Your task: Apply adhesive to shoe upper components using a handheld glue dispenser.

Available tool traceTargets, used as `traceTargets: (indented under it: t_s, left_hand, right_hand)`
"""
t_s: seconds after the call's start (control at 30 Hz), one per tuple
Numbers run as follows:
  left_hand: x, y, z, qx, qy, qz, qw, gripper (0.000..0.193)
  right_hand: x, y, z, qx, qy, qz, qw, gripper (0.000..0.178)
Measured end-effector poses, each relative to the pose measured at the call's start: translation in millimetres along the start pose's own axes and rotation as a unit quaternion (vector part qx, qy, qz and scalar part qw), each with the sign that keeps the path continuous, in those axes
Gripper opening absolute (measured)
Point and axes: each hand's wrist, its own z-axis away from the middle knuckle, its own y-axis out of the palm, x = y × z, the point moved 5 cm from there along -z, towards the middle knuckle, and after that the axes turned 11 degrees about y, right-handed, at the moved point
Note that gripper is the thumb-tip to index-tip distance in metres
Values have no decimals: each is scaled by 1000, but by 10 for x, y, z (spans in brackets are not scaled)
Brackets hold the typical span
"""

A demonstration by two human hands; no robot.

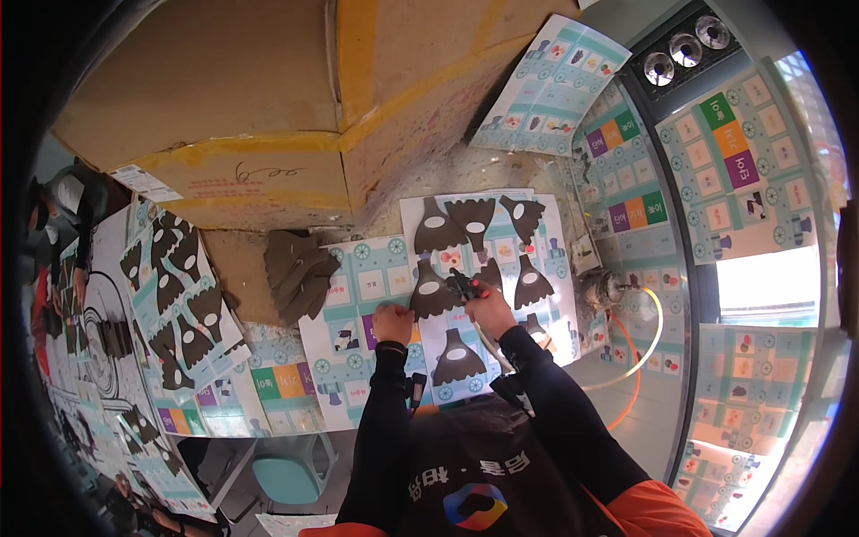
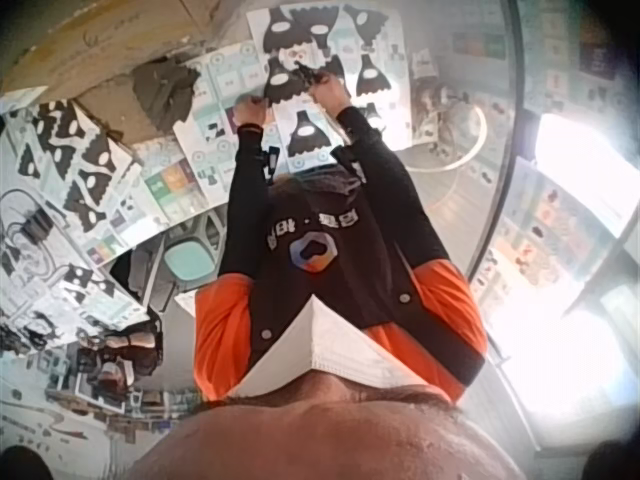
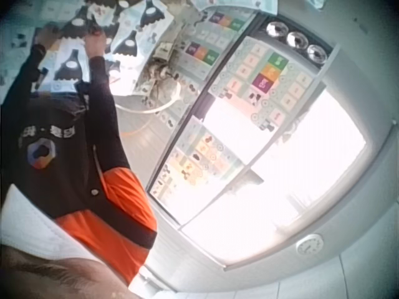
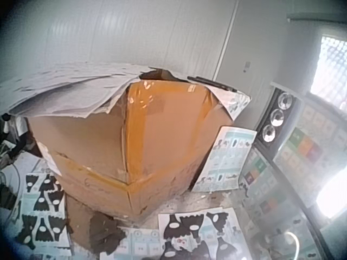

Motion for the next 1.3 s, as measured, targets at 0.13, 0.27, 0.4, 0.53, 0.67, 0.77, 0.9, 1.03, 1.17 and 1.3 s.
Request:
traceTargets:
  t_s: [0.13, 0.27, 0.4, 0.53, 0.67, 0.77, 0.9, 1.03, 1.17, 1.3]
  left_hand:
    - [17, -2, -7, -8, 1, -2, 1000, 22]
    - [1, -3, -3, -7, -10, -14, 1000, 22]
    - [-52, -1, -20, -3, 7, 2, 1000, 22]
    - [58, -46, -7, -27, 14, 2, 1000, 24]
    - [28, -121, -36, 101, 5, -4, 995, 31]
    - [-80, -189, -7, 152, 21, -60, 986, 38]
    - [-371, -302, -234, 50, 62, -97, 992, 38]
    - [-845, -327, -879, -107, 137, -51, 983, 39]
    - [-1094, -24, -1224, -68, 94, -153, 981, 48]
    - [-845, 242, -1332, 82, 32, -138, 987, 43]
  right_hand:
    - [-267, -12, -128, -24, 38, -32, 998, 26]
    - [-293, 23, -80, 32, 40, 11, 999, 25]
    - [-345, 84, -133, 87, 31, 48, 995, 33]
    - [-179, 36, 21, 88, 39, 54, 994, 30]
    - [-80, -261, 169, 98, 59, -48, 992, 28]
    - [100, -503, 197, 65, 80, -40, 994, 30]
    - [281, -661, 57, 68, 58, -92, 992, 27]
    - [499, -586, -17, 61, 52, -115, 990, 25]
    - [404, -581, -101, 44, 60, -106, 992, 29]
    - [306, -602, -240, 49, 63, -126, 989, 52]
